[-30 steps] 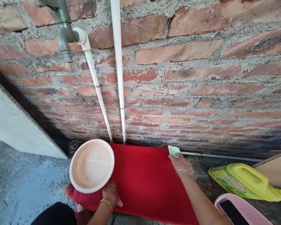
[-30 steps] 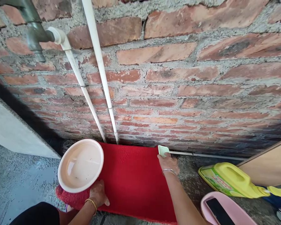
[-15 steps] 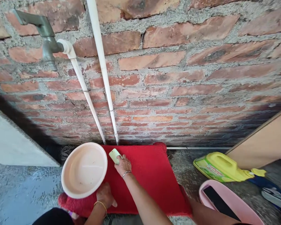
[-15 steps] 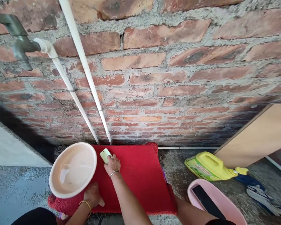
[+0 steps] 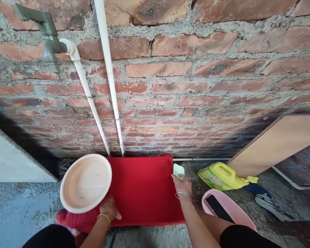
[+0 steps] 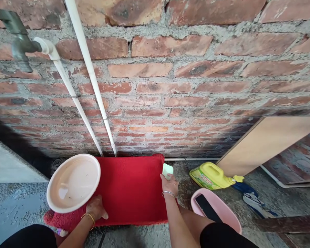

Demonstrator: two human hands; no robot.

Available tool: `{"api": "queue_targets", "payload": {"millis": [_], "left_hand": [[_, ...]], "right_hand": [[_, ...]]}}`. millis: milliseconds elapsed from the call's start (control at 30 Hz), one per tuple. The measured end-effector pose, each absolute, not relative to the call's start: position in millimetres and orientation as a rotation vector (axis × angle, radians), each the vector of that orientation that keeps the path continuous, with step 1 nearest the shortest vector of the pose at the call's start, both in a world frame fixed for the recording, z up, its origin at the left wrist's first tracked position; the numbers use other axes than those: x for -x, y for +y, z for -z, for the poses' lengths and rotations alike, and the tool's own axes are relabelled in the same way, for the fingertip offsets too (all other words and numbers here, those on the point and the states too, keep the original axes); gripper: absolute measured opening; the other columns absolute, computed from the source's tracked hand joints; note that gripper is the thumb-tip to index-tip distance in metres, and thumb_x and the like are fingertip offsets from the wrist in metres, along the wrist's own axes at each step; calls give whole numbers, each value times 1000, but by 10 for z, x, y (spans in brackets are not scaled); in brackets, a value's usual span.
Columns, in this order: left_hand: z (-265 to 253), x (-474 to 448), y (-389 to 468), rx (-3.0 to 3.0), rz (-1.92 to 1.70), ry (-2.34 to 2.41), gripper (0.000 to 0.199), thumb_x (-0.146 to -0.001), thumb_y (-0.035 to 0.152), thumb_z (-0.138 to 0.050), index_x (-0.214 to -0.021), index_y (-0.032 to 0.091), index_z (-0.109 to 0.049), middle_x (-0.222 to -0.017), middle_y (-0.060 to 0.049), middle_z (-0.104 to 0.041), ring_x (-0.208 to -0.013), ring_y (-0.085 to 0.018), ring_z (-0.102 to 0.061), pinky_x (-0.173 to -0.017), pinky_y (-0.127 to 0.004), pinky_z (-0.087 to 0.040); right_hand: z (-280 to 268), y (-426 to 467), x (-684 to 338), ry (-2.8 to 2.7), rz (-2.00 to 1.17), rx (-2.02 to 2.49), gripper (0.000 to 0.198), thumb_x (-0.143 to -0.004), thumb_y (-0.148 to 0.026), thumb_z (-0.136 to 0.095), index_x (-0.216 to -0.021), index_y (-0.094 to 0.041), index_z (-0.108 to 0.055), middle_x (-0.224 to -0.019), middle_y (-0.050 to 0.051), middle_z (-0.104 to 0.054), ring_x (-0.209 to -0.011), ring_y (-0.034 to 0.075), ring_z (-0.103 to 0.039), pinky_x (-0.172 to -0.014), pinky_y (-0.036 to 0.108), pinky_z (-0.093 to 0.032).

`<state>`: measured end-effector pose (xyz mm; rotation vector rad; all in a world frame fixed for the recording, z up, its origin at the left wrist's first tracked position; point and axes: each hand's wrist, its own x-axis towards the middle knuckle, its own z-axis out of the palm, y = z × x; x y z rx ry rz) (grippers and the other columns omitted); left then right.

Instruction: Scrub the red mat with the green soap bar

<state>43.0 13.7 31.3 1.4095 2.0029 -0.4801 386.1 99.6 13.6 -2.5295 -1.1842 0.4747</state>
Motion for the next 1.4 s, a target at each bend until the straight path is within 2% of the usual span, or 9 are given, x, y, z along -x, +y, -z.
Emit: {"api": "queue_targets", "payload": {"millis": [133, 267, 367, 533, 667, 833, 967, 1167, 1400], "left_hand": [[-295, -442, 134, -1406, 493, 2004, 70, -44, 22, -85, -108, 14, -60, -118, -15, -66, -112, -28, -61, -92, -33, -49], [-278, -447, 134, -1402, 482, 2006, 70, -44, 21, -85, -109, 14, -59, -118, -15, -67, -113, -29, -61, -92, -33, -49], [-263, -443, 135, -1395, 467, 2014, 69, -43, 21, -85, -107, 16, -59, -117, -14, -67, -113, -30, -61, -93, -34, -49], [-285, -435, 139, -1389, 455, 2013, 72, -42, 22, -87, -108, 17, -59, -119, -14, -66, -115, -29, -60, -93, -33, -48], [-320, -431, 147, -1372, 474, 2007, 74, -44, 24, -87, -111, 14, -59, -120, -15, -65, -115, -28, -60, -93, -31, -49], [-331, -424, 146, -1377, 459, 2008, 72, -43, 23, -87, -110, 16, -60, -119, -14, -66, -114, -27, -61, -93, -31, -49], [-324, -426, 138, -1400, 459, 1996, 72, -44, 23, -87, -110, 16, -60, -119, -14, -66, -114, -28, -61, -94, -34, -49], [-265, -429, 139, -1412, 506, 2008, 76, -40, 23, -87, -110, 15, -60, -121, -16, -65, -115, -29, -60, -95, -34, -49], [-313, -436, 124, -1402, 476, 1997, 73, -43, 22, -86, -111, 16, -59, -123, -15, -64, -118, -28, -58, -96, -32, -47]], "right_hand": [[-92, 866, -3633, -1184, -457, 2514, 44, -82, -50, -54, -115, -22, -61, -97, 8, -60, -81, 22, -61, -73, 35, -49], [-78, 850, -2922, -1519, -579, 2282, 39, -82, -45, -56, -116, -26, -60, -112, 6, -57, -88, 19, -61, -75, 29, -48], [-108, 860, -2227, -1812, -691, 2141, 35, -80, -42, -60, -113, -29, -61, -113, 5, -57, -87, 17, -61, -77, 26, -47], [-169, 853, -1551, -2208, -738, 1961, 37, -75, -34, -65, -111, -30, -63, -114, 6, -58, -97, 21, -61, -86, 30, -44], [-187, 866, -1969, -2094, -716, 2134, 38, -78, -37, -62, -116, -29, -61, -114, 6, -58, -97, 20, -61, -87, 29, -44], [-208, 854, -2810, -1530, -671, 2534, 42, -86, -50, -49, -121, -29, -56, -114, 6, -58, -93, 20, -64, -75, 30, -48], [-140, 734, -2702, -1604, -637, 2395, 39, -88, -50, -50, -119, -28, -57, -116, 7, -57, -93, 20, -63, -74, 30, -49], [-79, 668, -2286, -1763, -735, 2239, 34, -92, -41, -55, -119, -20, -57, -120, 8, -58, -100, 19, -59, -85, 39, -52], [-223, 574, -3289, -1408, -687, 2500, 37, -86, -44, -54, -117, -24, -59, -111, 8, -58, -90, 20, -64, -78, 32, -49]]}}
